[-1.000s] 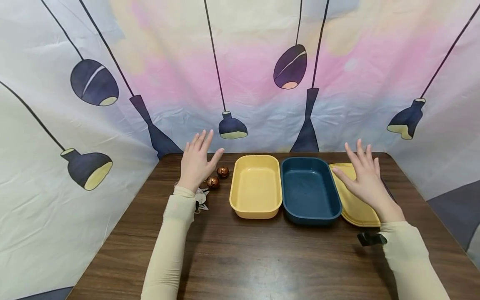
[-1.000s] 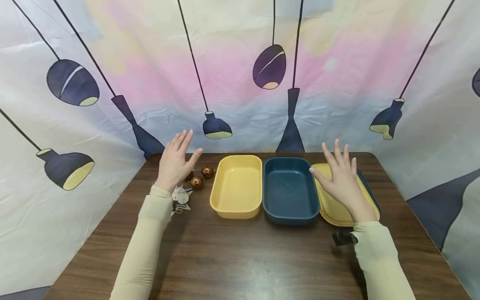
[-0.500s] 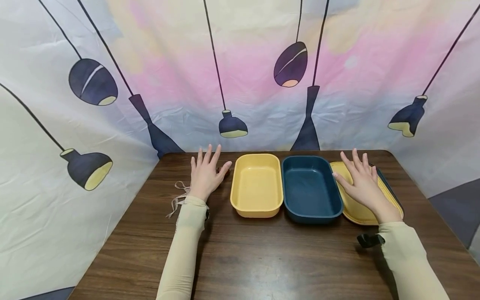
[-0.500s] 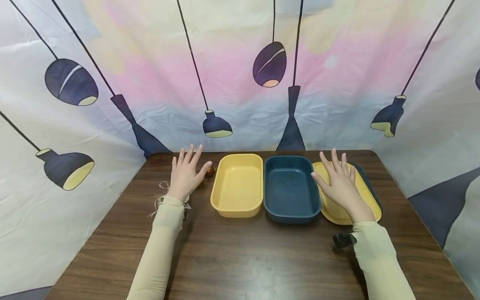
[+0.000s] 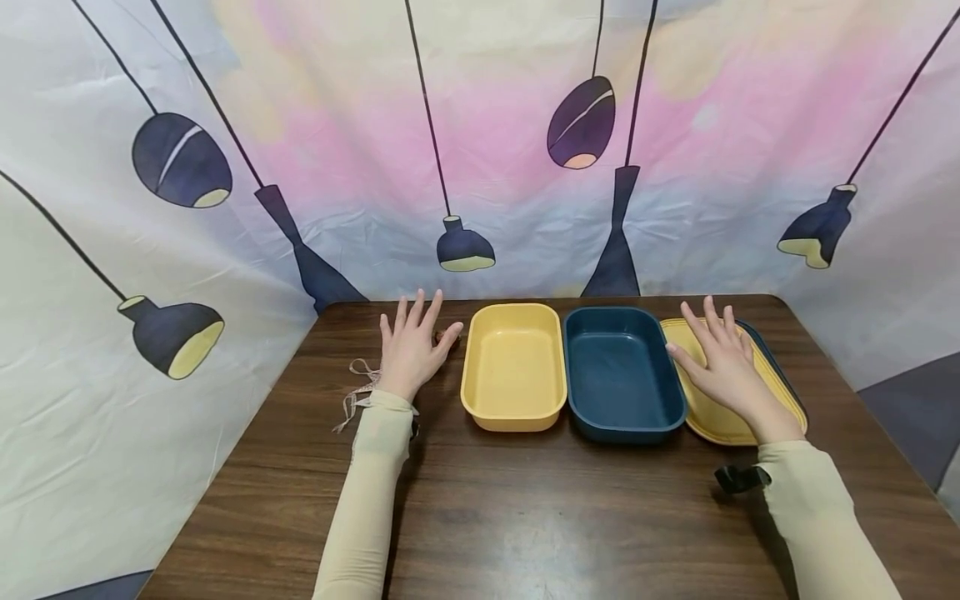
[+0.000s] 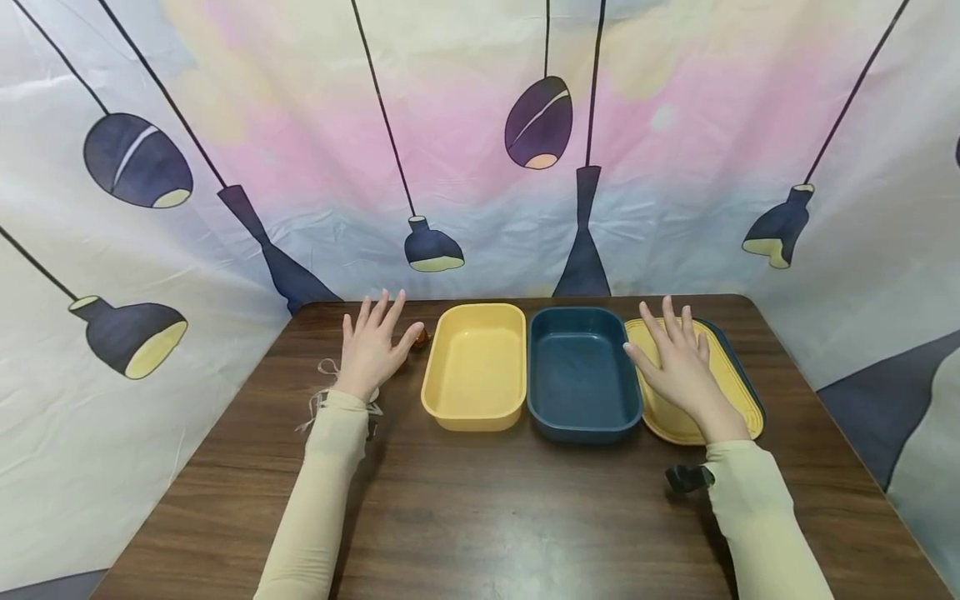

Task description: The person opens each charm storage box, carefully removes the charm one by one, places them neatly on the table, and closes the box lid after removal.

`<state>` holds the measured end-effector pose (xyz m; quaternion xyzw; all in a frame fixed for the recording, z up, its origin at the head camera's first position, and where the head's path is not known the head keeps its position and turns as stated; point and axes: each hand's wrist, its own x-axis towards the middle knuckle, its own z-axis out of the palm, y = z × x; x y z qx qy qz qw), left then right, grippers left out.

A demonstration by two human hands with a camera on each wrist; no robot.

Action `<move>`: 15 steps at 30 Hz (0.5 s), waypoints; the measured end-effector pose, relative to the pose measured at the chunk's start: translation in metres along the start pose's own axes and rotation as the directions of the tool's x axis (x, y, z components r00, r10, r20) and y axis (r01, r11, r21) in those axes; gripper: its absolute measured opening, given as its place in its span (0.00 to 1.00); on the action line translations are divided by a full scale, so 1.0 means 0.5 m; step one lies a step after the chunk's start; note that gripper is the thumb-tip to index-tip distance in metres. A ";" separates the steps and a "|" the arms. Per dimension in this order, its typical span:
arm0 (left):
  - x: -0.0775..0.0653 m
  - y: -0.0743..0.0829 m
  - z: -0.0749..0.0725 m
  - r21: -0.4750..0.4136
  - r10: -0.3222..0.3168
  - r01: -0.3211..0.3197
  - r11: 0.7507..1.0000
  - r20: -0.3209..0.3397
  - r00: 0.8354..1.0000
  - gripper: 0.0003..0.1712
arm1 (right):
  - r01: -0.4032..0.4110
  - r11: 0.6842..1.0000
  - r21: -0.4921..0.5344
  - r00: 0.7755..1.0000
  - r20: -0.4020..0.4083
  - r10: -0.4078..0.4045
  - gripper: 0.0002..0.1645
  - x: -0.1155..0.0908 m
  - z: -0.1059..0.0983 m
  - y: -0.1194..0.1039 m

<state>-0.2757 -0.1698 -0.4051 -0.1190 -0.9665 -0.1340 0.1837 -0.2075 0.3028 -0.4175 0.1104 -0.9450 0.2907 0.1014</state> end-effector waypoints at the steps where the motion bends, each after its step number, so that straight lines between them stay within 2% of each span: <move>1: 0.000 0.001 0.001 -0.001 -0.003 0.003 1.000 0.005 1.000 0.44 | -0.001 1.000 0.001 1.000 0.002 0.001 0.46 0.001 0.000 0.002; 4: -0.002 0.005 0.005 -0.004 -0.011 0.011 1.000 0.020 1.000 0.43 | -0.011 1.000 -0.004 1.000 0.009 0.011 0.46 0.002 -0.002 0.010; 8: -0.002 0.025 0.009 -0.021 0.008 -0.007 1.000 0.055 0.998 0.43 | -0.067 0.998 -0.018 0.997 0.024 0.068 0.48 -0.002 -0.011 0.034; 11: 0.004 0.051 0.012 -0.020 0.050 -0.048 0.999 0.091 0.995 0.43 | -0.112 0.994 -0.018 0.993 0.046 0.113 0.49 -0.007 -0.024 0.064; 15: 0.028 0.101 0.006 0.012 0.112 -0.114 0.993 0.114 0.987 0.44 | -0.155 0.988 -0.017 0.985 0.068 0.156 0.49 -0.012 -0.046 0.105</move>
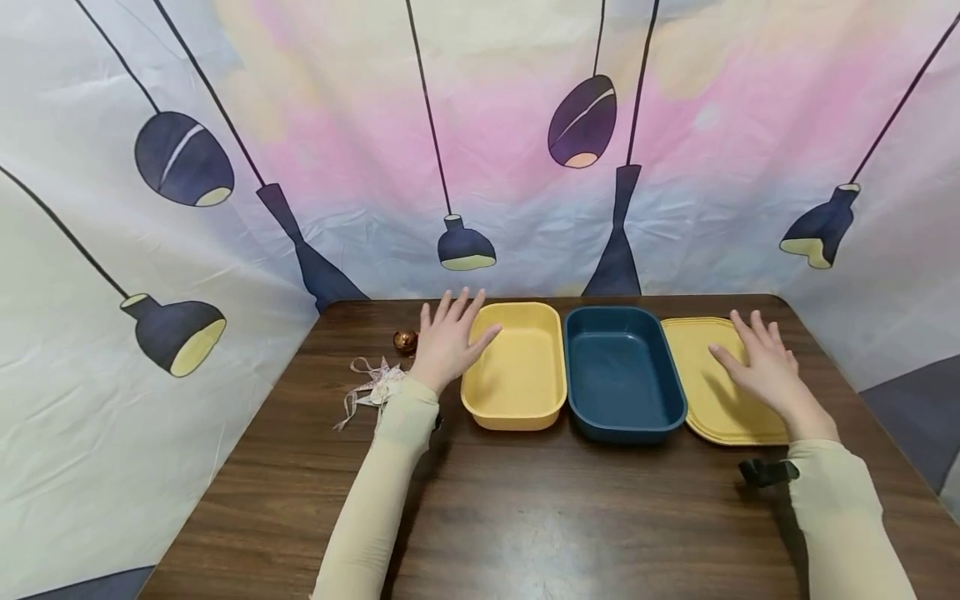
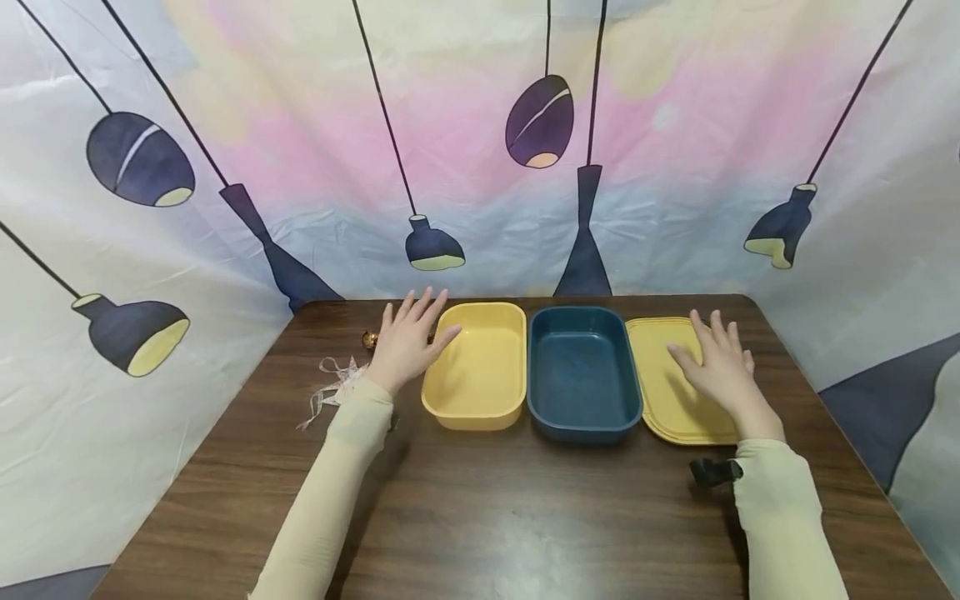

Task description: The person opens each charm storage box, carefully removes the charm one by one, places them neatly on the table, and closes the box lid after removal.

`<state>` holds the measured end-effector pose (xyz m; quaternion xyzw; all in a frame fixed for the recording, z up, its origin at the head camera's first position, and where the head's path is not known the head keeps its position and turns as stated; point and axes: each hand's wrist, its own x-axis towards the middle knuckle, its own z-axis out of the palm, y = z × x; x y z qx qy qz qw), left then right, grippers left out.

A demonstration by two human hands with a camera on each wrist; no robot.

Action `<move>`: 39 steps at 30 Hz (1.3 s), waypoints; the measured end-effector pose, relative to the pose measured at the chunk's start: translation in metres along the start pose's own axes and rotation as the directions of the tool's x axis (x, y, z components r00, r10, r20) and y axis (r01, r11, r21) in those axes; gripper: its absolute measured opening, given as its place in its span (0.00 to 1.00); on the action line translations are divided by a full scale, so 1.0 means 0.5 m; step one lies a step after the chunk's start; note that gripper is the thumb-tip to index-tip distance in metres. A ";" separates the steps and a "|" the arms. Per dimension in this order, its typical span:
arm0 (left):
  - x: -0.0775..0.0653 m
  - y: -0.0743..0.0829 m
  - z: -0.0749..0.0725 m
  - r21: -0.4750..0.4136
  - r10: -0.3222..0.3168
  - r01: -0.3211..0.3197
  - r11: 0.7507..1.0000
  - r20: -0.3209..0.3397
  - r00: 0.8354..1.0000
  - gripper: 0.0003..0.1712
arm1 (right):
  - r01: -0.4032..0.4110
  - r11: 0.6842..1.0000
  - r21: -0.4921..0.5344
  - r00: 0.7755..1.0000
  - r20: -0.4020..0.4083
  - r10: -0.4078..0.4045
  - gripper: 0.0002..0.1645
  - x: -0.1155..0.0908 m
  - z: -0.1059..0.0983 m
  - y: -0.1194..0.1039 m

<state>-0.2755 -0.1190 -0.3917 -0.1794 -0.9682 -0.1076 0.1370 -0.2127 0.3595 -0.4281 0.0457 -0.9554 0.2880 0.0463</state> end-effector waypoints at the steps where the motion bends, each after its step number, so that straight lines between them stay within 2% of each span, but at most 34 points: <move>1: 0.010 0.016 -0.003 0.007 0.016 -0.016 1.000 0.005 1.000 0.44 | -0.014 1.000 0.004 1.000 0.005 0.014 0.50 -0.003 -0.006 0.011; 6: 0.054 0.104 -0.019 0.004 0.096 -0.097 0.995 0.044 0.994 0.43 | -0.071 0.997 0.019 0.997 0.034 0.070 0.50 -0.018 -0.035 0.058; 10: 0.076 0.175 -0.024 -0.002 0.161 -0.161 0.987 0.081 0.984 0.43 | -0.098 0.994 0.038 0.994 0.046 0.096 0.51 -0.028 -0.048 0.088; 14: 0.088 0.244 -0.022 -0.011 0.236 -0.236 0.972 0.114 0.965 0.43 | -0.116 0.991 0.062 0.991 0.071 0.112 0.52 -0.035 -0.061 0.110; 17: 0.098 0.301 -0.014 0.000 0.295 -0.298 0.955 0.143 0.945 0.43 | -0.141 0.988 0.067 0.987 0.087 0.135 0.52 -0.043 -0.072 0.123; 22: 0.105 0.398 0.014 0.062 0.378 -0.394 0.917 0.179 0.908 0.43 | -0.186 0.982 0.035 0.977 0.110 0.181 0.53 -0.050 -0.080 0.132; 27: 0.091 0.483 0.052 0.093 0.426 -0.467 0.879 0.287 0.858 0.42 | -0.212 0.977 -0.015 0.960 0.182 0.211 0.53 -0.048 -0.075 0.131; 30: 0.078 0.524 0.062 0.128 0.434 -0.501 0.856 0.349 0.831 0.42 | -0.206 0.978 -0.041 0.955 0.211 0.210 0.54 -0.041 -0.071 0.129; 35: 0.051 0.584 0.072 0.202 0.477 -0.585 0.785 0.406 0.780 0.42 | -0.175 0.981 -0.078 0.956 0.224 0.189 0.52 -0.035 -0.072 0.127; 39: 0.022 0.624 0.100 0.230 0.490 -0.634 0.738 0.462 0.739 0.42 | -0.146 0.985 -0.090 0.958 0.236 0.163 0.50 -0.038 -0.067 0.130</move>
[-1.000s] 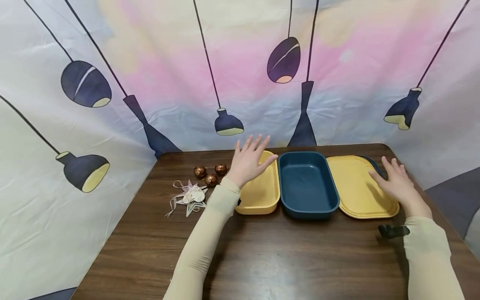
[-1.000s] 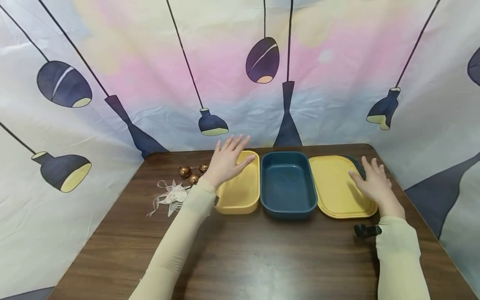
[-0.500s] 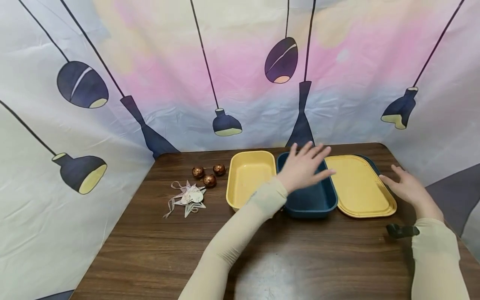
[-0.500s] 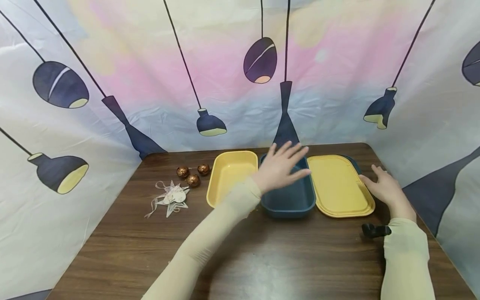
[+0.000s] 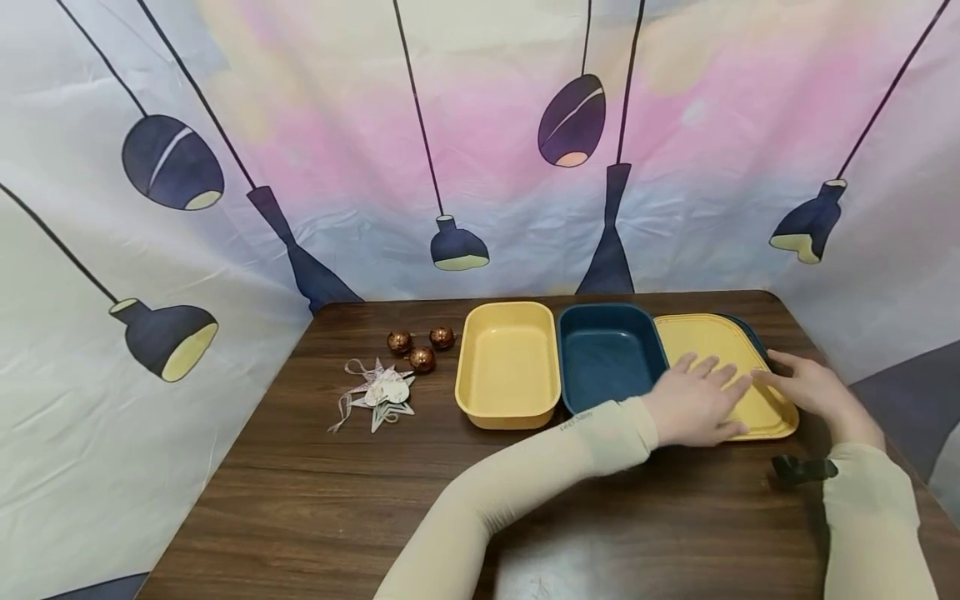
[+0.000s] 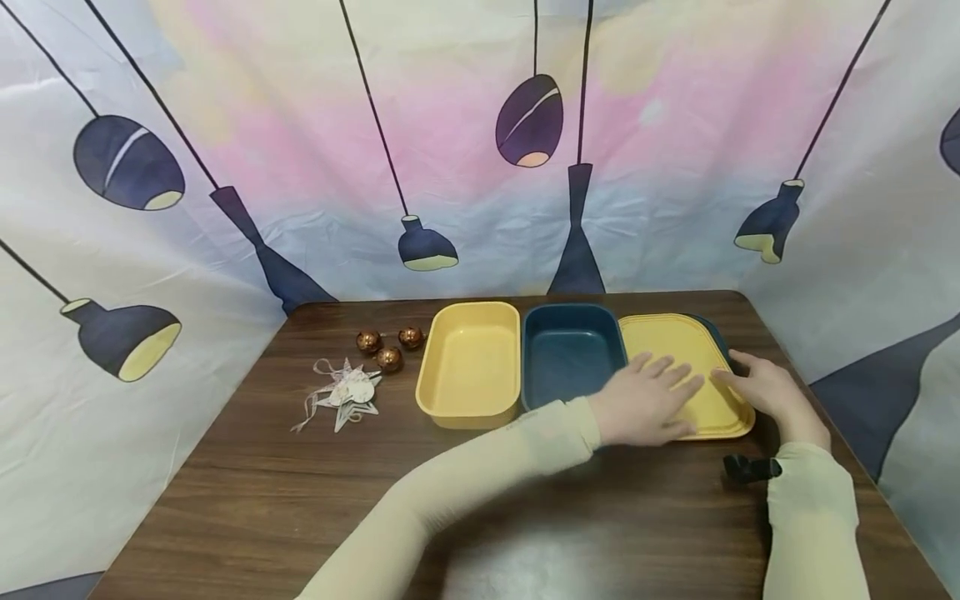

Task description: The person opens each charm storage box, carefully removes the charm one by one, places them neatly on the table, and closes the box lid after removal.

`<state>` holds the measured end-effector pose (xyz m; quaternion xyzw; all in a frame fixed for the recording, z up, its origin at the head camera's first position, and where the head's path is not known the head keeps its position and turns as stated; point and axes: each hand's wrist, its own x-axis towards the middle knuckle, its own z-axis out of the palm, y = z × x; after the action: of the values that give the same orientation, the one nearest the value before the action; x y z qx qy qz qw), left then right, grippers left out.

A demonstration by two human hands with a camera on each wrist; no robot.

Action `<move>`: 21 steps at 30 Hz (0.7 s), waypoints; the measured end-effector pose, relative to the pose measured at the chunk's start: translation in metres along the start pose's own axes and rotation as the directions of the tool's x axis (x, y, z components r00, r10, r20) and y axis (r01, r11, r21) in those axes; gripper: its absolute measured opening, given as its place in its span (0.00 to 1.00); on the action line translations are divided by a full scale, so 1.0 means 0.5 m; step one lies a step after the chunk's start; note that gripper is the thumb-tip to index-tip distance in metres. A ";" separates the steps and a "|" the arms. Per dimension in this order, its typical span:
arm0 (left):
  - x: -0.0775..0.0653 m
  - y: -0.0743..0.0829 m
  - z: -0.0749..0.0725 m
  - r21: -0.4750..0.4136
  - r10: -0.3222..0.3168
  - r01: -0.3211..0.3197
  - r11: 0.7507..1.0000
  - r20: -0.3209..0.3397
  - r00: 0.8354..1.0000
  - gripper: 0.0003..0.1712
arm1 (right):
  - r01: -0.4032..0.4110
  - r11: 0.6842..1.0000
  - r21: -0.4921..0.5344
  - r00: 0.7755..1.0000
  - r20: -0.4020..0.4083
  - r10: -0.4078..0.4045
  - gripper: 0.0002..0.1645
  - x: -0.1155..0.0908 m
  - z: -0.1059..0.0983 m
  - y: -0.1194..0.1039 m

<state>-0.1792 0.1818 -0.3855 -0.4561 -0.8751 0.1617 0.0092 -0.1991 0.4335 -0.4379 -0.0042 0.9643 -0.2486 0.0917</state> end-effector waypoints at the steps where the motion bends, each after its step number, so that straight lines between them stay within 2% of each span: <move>1: 0.002 0.013 0.006 0.006 0.006 -0.006 1.000 0.015 1.000 0.42 | 0.007 1.000 0.001 1.000 0.004 -0.007 0.50 -0.001 0.004 0.002; 5: 0.007 0.053 0.035 0.028 0.026 -0.028 0.999 0.059 0.998 0.39 | 0.021 1.000 -0.001 1.000 0.007 -0.021 0.49 -0.003 0.020 0.007; 10: 0.004 0.074 0.069 0.079 0.056 -0.063 0.995 0.083 0.995 0.35 | 0.021 1.000 -0.021 1.000 -0.010 -0.022 0.48 -0.004 0.028 0.014; 14: -0.001 0.082 0.084 0.151 0.078 -0.086 0.985 0.058 0.995 0.31 | 0.018 0.999 -0.027 1.000 -0.018 -0.019 0.47 -0.005 0.027 0.021; 21: -0.003 0.091 0.086 0.222 0.105 -0.097 0.970 -0.025 0.994 0.21 | -0.002 1.000 -0.019 0.999 -0.040 0.002 0.46 -0.012 0.019 0.016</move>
<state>-0.1489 0.1929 -0.4396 -0.4993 -0.8269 0.2497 0.0675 -0.1911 0.4364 -0.4486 0.0009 0.9682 -0.2393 0.0724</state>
